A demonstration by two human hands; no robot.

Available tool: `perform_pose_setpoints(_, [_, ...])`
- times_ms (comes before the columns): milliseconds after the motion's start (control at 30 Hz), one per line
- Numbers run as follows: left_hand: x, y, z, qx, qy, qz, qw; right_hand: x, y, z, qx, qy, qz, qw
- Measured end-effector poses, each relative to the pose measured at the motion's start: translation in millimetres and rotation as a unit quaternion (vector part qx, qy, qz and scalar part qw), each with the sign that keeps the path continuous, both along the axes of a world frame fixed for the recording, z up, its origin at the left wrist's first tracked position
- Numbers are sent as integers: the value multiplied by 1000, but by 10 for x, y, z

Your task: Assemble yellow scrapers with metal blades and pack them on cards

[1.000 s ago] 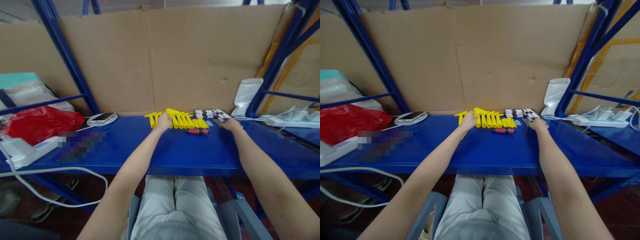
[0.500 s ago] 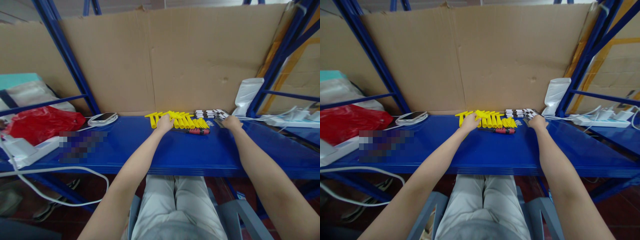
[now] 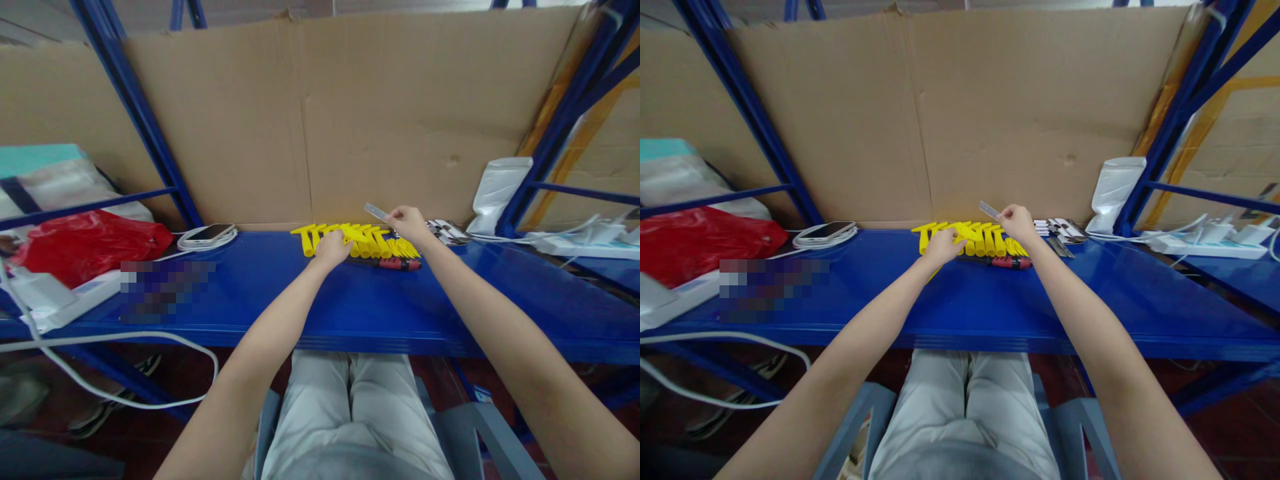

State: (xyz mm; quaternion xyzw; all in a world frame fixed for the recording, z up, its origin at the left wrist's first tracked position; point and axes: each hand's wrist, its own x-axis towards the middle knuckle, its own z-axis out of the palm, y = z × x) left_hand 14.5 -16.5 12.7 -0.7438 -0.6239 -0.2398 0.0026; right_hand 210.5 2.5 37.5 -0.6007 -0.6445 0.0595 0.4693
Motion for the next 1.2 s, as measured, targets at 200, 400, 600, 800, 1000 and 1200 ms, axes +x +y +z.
perform_pose_setpoints(200, [31, -17, 0, -7, -8, -11, 1000, -258, 4, -240, -39, 111, 62, 991])
perform_pose_setpoints(400, [47, -25, -1, -5, -6, -33, 999, -236, -17, -372, -60, 190, 103, 974])
perform_pose_setpoints(600, [60, -36, 5, -7, -7, -49, 999, -251, -30, -374, -66, 196, 96, 974])
perform_pose_setpoints(800, [67, -41, -2, -1, -5, -61, 998, -268, -51, -365, -78, 185, 91, 975])
perform_pose_setpoints(1000, [67, -33, -15, 1, 1, -60, 998, -252, -42, -370, -83, 147, 90, 982])
perform_pose_setpoints(1200, [66, -38, -9, 11, 4, -73, 997, -227, -32, -397, -73, 128, 87, 985])
